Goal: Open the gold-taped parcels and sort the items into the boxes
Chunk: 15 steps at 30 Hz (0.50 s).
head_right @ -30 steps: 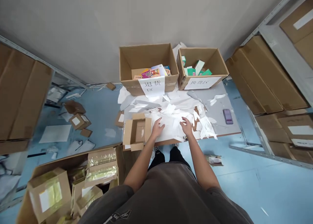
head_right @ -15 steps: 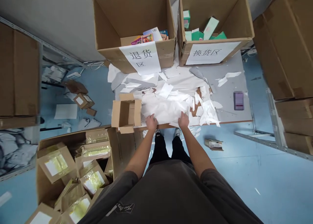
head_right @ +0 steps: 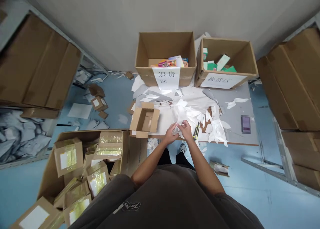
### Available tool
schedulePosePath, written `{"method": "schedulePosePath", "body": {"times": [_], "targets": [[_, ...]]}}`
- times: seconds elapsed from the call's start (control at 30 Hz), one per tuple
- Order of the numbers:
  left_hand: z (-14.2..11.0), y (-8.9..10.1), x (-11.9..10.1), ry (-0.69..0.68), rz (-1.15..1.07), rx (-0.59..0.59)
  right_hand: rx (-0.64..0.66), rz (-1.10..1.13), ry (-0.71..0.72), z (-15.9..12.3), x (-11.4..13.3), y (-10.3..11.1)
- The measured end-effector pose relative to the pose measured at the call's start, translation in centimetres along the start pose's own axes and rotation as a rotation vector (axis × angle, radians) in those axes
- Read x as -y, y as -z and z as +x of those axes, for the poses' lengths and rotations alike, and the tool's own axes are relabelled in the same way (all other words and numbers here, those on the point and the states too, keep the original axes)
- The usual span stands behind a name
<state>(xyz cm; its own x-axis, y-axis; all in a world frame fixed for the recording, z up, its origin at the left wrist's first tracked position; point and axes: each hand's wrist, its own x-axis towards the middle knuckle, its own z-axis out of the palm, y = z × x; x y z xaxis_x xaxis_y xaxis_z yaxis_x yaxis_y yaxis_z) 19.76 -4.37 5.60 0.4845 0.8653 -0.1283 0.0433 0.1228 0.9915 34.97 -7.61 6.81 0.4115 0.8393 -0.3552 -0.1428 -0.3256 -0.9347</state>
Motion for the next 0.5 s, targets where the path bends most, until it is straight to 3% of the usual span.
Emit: {"method": "schedulePosePath", "body": {"times": [0.1, 0.17, 0.23, 0.33, 0.4, 0.5], "targets": [[-1.1, 5.4, -2.9, -0.050, -0.014, 0.042, -0.090, 0.005, 0.015, 0.7, 2.3, -4.5], [-1.9, 11.0, -3.9, -0.084, 0.134, -0.110, -0.073, -0.093, 0.086, 1.7, 3.4, -8.0], [-2.9, 17.0, -4.2, -0.078, 0.361, -0.294, 0.042, -0.259, 0.167, 2.6, 4.0, -12.2], [-4.6, 24.0, -3.5, -0.005, 0.746, -0.255, 0.253, -0.655, 0.245, 3.5, 3.3, -18.9], [-5.7, 26.5, -2.5, 0.069, 0.945, -0.134, 0.356, -0.955, 0.223, 3.8, 1.9, -22.7], [-6.6, 27.1, -0.3, 0.164, 1.072, 0.041, 0.514, -1.261, 0.092, 4.2, -0.7, -26.5]]}}
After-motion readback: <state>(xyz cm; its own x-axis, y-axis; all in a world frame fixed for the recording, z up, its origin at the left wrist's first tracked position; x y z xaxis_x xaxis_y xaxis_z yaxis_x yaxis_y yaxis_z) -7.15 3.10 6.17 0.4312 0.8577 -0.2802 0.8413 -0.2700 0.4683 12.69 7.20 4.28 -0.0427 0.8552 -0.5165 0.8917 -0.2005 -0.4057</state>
